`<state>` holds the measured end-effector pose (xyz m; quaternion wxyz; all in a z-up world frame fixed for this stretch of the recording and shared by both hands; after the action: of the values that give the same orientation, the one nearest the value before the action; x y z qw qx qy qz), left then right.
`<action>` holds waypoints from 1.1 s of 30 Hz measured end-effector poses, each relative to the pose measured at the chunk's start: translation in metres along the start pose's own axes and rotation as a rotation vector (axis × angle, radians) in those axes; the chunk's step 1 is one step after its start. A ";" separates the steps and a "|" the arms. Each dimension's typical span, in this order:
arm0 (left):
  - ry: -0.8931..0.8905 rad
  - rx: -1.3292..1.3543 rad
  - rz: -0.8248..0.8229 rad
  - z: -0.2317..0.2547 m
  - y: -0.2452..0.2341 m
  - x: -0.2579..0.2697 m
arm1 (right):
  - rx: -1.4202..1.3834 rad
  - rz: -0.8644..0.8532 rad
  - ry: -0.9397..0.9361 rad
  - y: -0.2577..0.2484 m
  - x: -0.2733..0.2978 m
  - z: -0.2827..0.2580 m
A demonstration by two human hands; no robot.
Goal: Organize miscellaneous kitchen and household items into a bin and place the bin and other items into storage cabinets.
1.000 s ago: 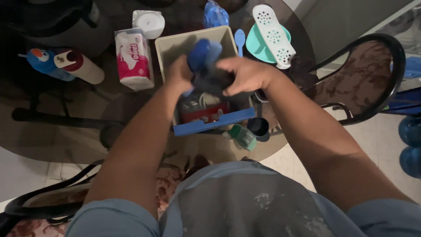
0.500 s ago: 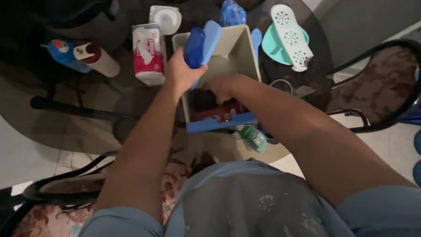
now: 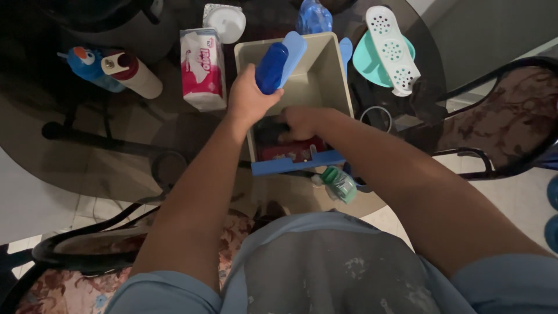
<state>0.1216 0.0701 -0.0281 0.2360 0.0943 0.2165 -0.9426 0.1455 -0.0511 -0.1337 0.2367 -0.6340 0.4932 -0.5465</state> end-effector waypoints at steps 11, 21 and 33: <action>0.013 -0.028 -0.008 0.006 0.001 0.002 | -0.070 0.134 0.014 0.006 0.008 -0.010; -0.020 -0.077 -0.048 0.006 0.005 0.002 | -0.129 0.068 0.103 0.006 0.022 0.009; -0.058 -0.213 -0.220 0.008 0.024 0.002 | -0.479 0.795 0.363 -0.039 0.110 0.062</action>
<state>0.1309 0.0464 -0.0309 0.1461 0.0171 0.3174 -0.9368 0.2079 -0.1479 -0.0683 0.1849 -0.3280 0.8418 -0.3868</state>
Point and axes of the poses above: each hand's wrist, its own x-axis away from the middle knuckle, its own y-axis out of the palm, z = x × y, the point moved 9 cm from there along -x, towards the middle knuckle, and after that the axes turned 14 degrees about x, right-handed, at the moved point
